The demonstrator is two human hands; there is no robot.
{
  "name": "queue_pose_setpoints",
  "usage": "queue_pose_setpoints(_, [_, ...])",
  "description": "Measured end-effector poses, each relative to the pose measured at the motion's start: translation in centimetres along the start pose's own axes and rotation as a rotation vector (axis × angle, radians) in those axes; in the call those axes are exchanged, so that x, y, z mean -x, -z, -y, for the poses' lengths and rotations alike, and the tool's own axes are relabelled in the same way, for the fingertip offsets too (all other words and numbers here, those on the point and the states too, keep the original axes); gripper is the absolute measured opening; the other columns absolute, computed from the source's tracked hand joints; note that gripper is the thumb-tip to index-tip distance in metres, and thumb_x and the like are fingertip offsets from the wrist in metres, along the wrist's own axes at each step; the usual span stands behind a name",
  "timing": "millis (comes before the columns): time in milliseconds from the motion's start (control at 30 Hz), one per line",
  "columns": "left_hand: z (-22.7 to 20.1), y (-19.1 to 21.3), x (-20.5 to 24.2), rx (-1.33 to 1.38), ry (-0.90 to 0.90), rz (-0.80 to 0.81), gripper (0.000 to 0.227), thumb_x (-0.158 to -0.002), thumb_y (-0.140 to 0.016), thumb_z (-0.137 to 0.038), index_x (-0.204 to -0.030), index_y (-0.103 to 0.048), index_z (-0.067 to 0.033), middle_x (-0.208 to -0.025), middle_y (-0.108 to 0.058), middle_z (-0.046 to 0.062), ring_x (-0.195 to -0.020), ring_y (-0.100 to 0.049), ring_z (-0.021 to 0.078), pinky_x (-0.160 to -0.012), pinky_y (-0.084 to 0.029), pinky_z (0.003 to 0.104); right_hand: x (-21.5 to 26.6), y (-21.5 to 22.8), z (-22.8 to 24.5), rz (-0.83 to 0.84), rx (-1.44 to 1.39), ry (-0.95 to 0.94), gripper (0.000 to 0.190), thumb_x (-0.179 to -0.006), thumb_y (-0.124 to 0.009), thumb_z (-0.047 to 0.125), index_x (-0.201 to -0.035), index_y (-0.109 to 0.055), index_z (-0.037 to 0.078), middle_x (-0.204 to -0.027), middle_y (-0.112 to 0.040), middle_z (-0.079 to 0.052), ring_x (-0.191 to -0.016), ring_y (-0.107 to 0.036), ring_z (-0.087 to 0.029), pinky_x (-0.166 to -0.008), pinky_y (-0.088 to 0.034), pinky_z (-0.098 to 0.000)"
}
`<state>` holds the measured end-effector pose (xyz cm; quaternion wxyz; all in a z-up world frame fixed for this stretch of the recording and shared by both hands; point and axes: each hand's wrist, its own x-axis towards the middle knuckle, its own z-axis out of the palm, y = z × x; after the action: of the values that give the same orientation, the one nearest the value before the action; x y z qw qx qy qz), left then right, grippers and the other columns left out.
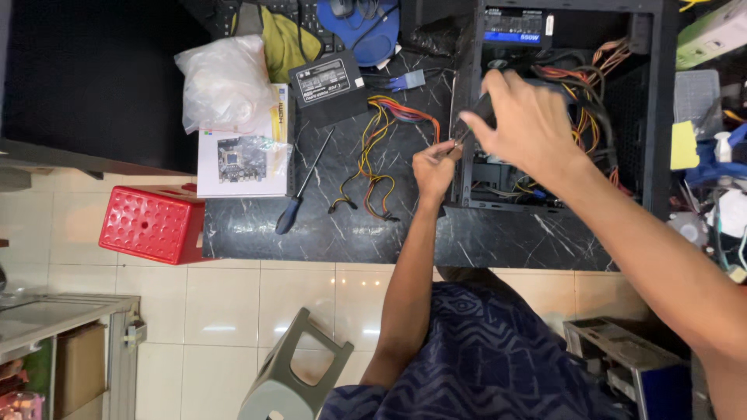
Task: The person works inside an open computer case, using a screwdriver to tighten screws on a graphics card and adjusting internal cables. They briefly move around the cluttered workspace to retrieve tools before returning to secure the components.
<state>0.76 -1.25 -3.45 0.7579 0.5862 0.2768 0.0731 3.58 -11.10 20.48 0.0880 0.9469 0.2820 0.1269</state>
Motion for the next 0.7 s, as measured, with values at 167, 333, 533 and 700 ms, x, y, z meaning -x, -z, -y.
queue_pose_setpoints(167, [1.2, -0.3, -0.7, -0.179, 0.010, -0.044, 0.026, -0.072, -0.087, -0.024, -0.096, -0.082, -0.0170, -0.093, -0.078, 0.014, -0.095, -0.075, 0.0271, -0.085, -0.055, 0.034, 0.6, -1.7, -0.6, 0.018, -0.852, 0.136, 0.031, -0.091, -0.079, 0.010, -0.115, -0.060, 0.010, -0.115, -0.071, -0.016, -0.108, -0.071, -0.040, -0.084, -0.056, -0.0468])
queue_pose_setpoints(333, [1.4, -0.3, -0.9, -0.207, 0.009, -0.046, 0.025, -0.072, -0.086, -0.023, -0.096, -0.083, -0.0169, -0.090, -0.078, 0.013, -0.093, -0.075, 0.0278, -0.084, -0.055, 0.037, 1.0, -1.0, 0.4, -0.097, -0.331, 0.066, 0.041, -0.094, -0.076, 0.043, -0.116, -0.063, 0.011, -0.097, -0.063, -0.014, -0.079, -0.073, -0.038, -0.065, -0.060, -0.0468])
queue_pose_setpoints(533, [1.1, 0.0, -0.6, -0.217, 0.035, -0.054, 0.026, -0.072, -0.086, -0.023, -0.098, -0.083, -0.0169, -0.088, -0.078, 0.013, -0.090, -0.075, 0.0262, -0.084, -0.055, 0.037, 0.7, 0.7, 0.6, -0.013, -0.680, 0.162, 0.022, -0.097, -0.067, 0.021, -0.107, -0.066, 0.002, -0.109, -0.066, -0.026, -0.095, -0.069, -0.044, -0.075, -0.057, -0.0506])
queue_pose_setpoints(700, [1.0, -0.2, -1.1, -0.201, 0.037, -0.063, 0.026, -0.074, -0.086, -0.024, -0.098, -0.082, -0.0164, -0.087, -0.078, 0.014, -0.089, -0.075, 0.0279, -0.082, -0.055, 0.037, 0.1, 0.4, -0.2, -0.008, -0.306, -0.015, 0.050, -0.101, -0.065, 0.057, -0.112, -0.063, 0.008, -0.092, -0.068, -0.018, -0.073, -0.074, -0.043, -0.065, -0.058, -0.0541])
